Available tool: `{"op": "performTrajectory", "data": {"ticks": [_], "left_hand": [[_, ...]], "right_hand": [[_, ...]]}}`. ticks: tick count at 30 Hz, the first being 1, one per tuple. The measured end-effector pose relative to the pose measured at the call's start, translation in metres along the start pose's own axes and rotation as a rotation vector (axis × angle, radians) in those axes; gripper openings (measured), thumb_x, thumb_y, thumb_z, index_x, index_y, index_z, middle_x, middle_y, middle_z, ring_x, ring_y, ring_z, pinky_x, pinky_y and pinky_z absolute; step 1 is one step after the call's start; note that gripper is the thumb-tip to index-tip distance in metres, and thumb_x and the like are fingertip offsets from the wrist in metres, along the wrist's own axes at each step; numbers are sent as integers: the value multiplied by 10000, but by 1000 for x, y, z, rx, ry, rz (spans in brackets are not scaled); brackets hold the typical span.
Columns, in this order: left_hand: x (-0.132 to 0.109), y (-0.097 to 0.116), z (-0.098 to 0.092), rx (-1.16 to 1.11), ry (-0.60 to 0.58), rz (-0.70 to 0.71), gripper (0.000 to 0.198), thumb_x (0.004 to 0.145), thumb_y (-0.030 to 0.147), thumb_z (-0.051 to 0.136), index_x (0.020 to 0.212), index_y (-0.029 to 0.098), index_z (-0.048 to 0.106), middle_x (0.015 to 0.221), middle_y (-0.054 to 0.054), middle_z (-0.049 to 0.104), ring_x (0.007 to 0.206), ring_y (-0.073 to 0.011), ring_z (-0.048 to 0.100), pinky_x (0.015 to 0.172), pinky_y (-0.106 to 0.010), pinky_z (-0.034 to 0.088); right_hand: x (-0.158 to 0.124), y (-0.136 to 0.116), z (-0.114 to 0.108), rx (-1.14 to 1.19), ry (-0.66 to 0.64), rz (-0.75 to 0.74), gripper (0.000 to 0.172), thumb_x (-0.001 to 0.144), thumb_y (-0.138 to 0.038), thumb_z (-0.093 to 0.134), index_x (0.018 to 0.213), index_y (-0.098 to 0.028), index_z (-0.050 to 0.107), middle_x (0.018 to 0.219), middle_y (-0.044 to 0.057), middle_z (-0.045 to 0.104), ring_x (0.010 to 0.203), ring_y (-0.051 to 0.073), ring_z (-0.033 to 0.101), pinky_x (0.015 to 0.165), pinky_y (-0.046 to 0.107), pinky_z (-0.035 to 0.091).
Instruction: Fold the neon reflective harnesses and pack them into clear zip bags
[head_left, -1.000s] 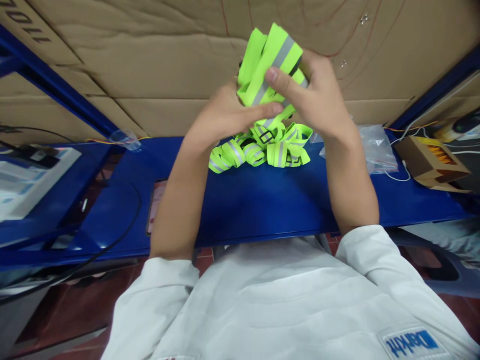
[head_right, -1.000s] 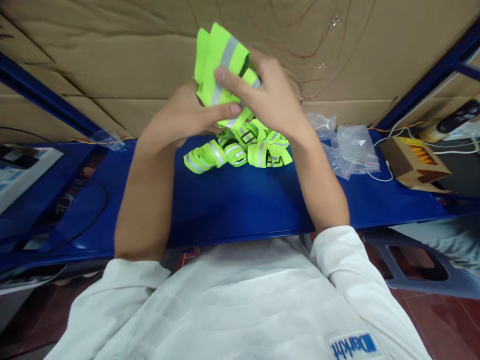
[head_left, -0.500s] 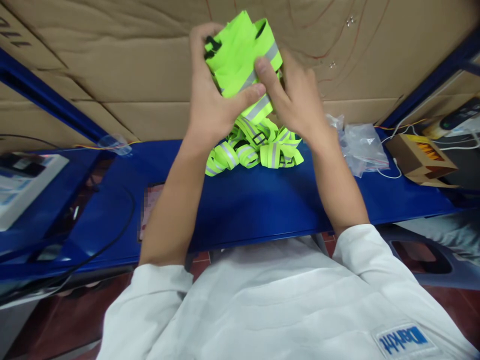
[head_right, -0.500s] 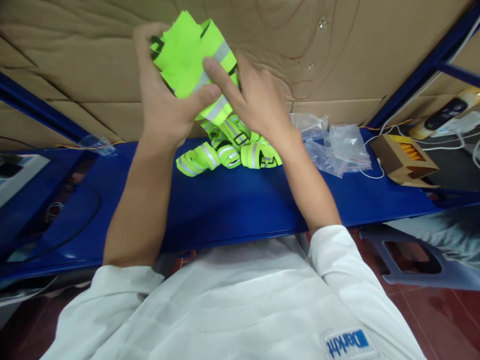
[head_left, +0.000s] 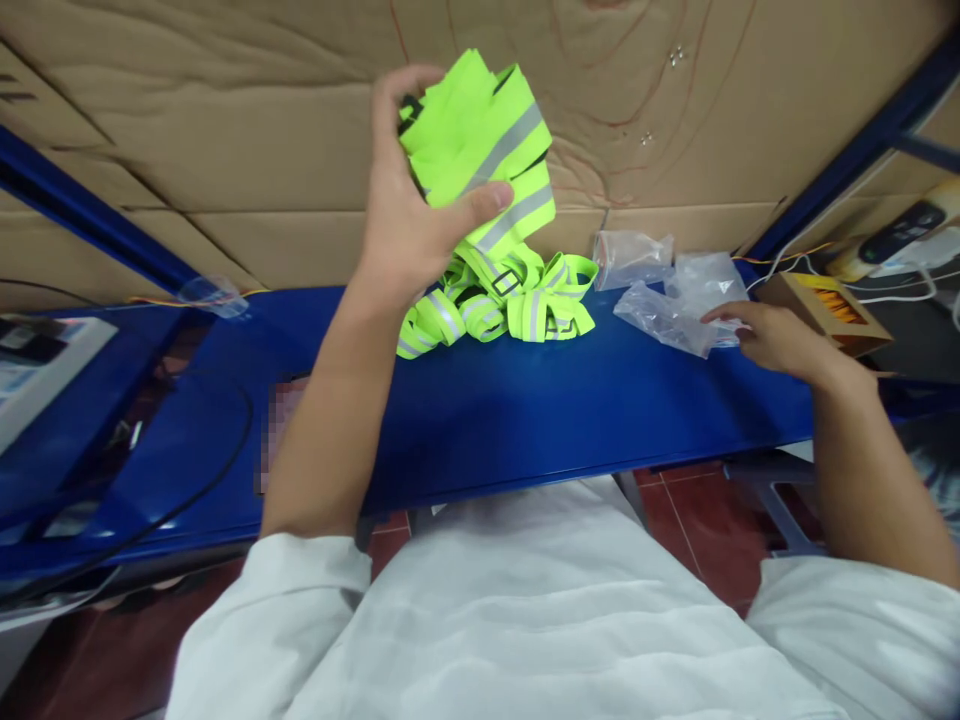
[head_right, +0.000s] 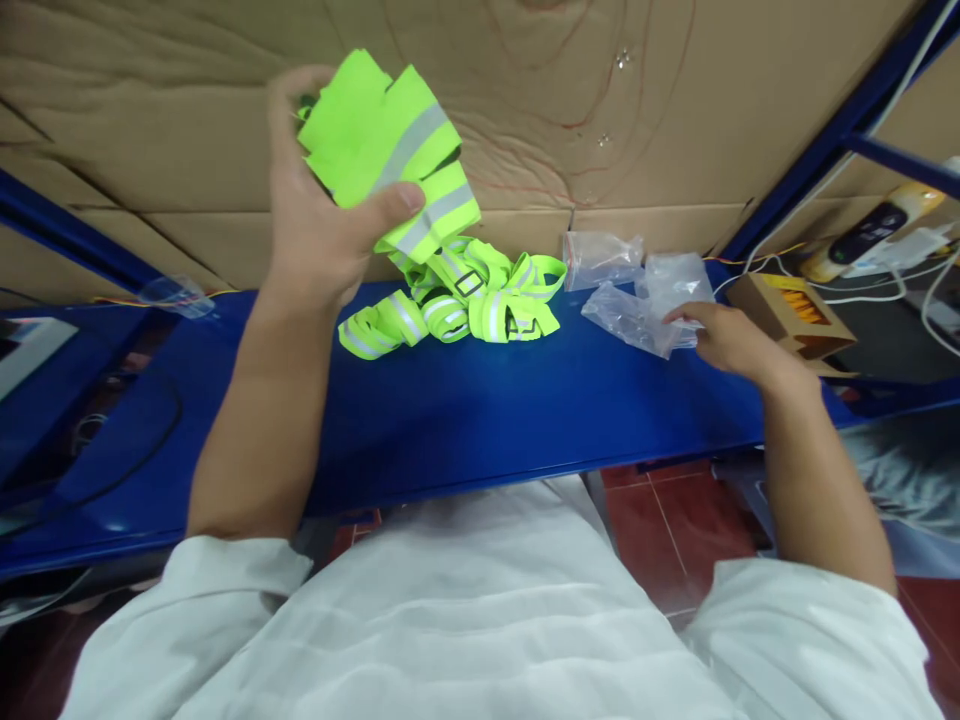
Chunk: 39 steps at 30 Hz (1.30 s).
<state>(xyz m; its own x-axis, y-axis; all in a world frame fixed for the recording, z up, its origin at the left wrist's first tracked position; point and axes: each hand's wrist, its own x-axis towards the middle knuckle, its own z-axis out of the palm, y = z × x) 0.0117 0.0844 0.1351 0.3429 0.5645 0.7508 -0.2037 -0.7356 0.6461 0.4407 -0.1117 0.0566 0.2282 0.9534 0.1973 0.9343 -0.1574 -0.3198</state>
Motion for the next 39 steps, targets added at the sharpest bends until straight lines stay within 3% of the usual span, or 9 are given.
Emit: {"op": "performTrajectory", "data": {"ticks": [3, 7, 10, 13, 19, 26, 32, 36, 39], "left_hand": [[1, -11, 1, 71, 33, -50, 634, 761, 598, 883, 1277, 498, 530, 1374, 102, 601, 1315, -199, 544, 1165, -360, 472], [4, -37, 3, 83, 42, -141, 964, 585, 825, 896, 1345, 425, 457, 1400, 134, 581, 1285, -186, 480, 1172, -361, 445], [0, -49, 5, 102, 6, -210, 1058, 566, 876, 872, 1377, 365, 423, 1387, 99, 599, 1286, -180, 489, 1153, -354, 449], [-7, -53, 10, 168, -78, -291, 1020, 651, 848, 826, 1450, 357, 424, 1454, -1, 603, 1390, -249, 513, 1127, -389, 490], [-24, -62, 33, 10, -305, -419, 957, 654, 530, 942, 1456, 229, 517, 1472, -147, 633, 1359, -334, 630, 1143, -467, 544], [-36, -63, 51, -161, -404, -543, 947, 615, 383, 965, 1435, 186, 533, 1473, -157, 660, 1367, -345, 651, 1194, -515, 531], [-36, -72, 50, 0, -352, -516, 1022, 645, 392, 954, 1517, 188, 463, 1501, -175, 622, 1401, -350, 608, 1218, -514, 493], [-37, -73, 47, 72, -457, -520, 1149, 641, 380, 968, 1620, 204, 394, 1606, -161, 531, 1512, -366, 499, 1290, -504, 401], [-38, -67, 47, -31, -501, -547, 1043, 649, 372, 967, 1554, 173, 488, 1515, -163, 621, 1428, -365, 586, 1241, -501, 460]], "right_hand": [[12, -15, 10, 1, 108, -15, 279, 853, -200, 551, 1022, -293, 753, 1126, 178, 777, 922, 312, 702, 876, 473, 498], [81, -69, 46, -41, 129, 28, 268, 955, -348, 614, 1130, -181, 730, 1056, 190, 771, 1006, 333, 714, 944, 479, 522], [130, -103, 76, -136, 96, 152, 354, 951, -384, 665, 1176, -119, 731, 1134, 234, 752, 1112, 392, 711, 955, 510, 546], [152, -120, 89, -193, 92, 228, 317, 975, -306, 609, 1179, -101, 738, 1234, 255, 730, 1194, 402, 698, 996, 505, 549], [122, -141, 74, -92, 228, 65, 249, 984, -305, 563, 1141, -204, 727, 1096, 116, 786, 1081, 320, 738, 929, 425, 578], [56, -173, 76, 190, 340, -228, 220, 1022, -334, 522, 1092, -248, 712, 1046, 58, 781, 959, 237, 746, 913, 366, 563], [52, -163, 88, 277, 429, -290, 234, 1062, -399, 510, 1056, -244, 686, 1061, 71, 767, 991, 239, 724, 926, 369, 555], [53, -160, 96, 246, 477, -384, 341, 1103, -461, 443, 1085, -213, 675, 1056, 98, 759, 969, 252, 716, 882, 380, 539], [52, -160, 99, 210, 484, -451, 406, 1129, -485, 384, 1110, -197, 669, 1063, 112, 754, 970, 257, 709, 864, 381, 522]]}}
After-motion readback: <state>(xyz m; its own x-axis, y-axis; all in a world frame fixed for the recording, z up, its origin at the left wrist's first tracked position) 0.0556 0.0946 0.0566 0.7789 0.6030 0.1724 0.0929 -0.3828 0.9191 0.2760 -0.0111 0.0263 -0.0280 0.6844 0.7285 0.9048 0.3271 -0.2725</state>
